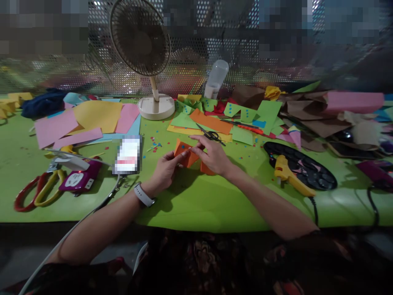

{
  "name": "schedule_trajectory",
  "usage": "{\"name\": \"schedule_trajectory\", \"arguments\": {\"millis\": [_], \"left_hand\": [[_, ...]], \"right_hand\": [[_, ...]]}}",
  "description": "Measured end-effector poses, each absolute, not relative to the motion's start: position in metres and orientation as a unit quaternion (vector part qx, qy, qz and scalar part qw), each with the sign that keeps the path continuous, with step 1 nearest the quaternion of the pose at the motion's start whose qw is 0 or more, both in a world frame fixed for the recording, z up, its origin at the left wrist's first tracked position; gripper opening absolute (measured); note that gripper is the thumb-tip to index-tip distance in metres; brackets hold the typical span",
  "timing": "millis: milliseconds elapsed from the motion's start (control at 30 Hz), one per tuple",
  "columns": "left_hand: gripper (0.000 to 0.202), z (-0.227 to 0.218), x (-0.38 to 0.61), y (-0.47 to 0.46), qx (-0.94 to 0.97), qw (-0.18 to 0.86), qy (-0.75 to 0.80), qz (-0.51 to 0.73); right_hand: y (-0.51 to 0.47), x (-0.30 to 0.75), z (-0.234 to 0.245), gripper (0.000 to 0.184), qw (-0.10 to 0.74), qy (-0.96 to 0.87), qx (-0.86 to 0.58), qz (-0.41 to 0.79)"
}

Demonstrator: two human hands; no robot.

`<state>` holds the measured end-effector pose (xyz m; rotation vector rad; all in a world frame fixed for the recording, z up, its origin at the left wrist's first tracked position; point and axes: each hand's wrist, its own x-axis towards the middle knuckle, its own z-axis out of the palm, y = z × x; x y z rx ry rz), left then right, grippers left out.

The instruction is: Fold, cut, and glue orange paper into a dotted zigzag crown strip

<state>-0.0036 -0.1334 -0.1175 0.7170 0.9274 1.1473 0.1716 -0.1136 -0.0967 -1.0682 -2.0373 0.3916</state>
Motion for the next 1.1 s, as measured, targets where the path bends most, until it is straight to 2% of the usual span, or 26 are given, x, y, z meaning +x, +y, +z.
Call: {"name": "schedule_trajectory", "arguments": {"millis": [167, 433, 600, 767, 933, 1100], "left_hand": [[0.031, -0.116, -0.005, -0.135, 0.341, 0.687, 0.377, 0.520], [0.067, -0.112, -0.007, -0.131, 0.286, 0.678, 0.392, 0.552], [0.082, -0.110, -0.008, -0.130, 0.317, 0.642, 0.410, 0.565], [0.089, -0.108, -0.009, -0.131, 0.346, 0.628, 0.402, 0.570], [0.072, -0.112, -0.011, -0.125, 0.305, 0.666, 0.395, 0.555], [0.039, -0.115, -0.015, -0.122, 0.354, 0.733, 0.395, 0.427]], "right_hand": [[-0.114, 0.177, -0.091, 0.035, 0.398, -0.794, -0.412, 0.204], [-0.115, 0.176, -0.093, 0.037, 0.343, -0.817, -0.397, 0.241], [-0.117, 0.172, -0.097, 0.036, 0.343, -0.818, -0.400, 0.232], [-0.118, 0.174, -0.092, 0.043, 0.333, -0.811, -0.407, 0.256], [-0.111, 0.192, -0.081, 0.044, 0.329, -0.806, -0.410, 0.272], [-0.099, 0.209, -0.079, 0.047, 0.344, -0.796, -0.425, 0.260]]}}
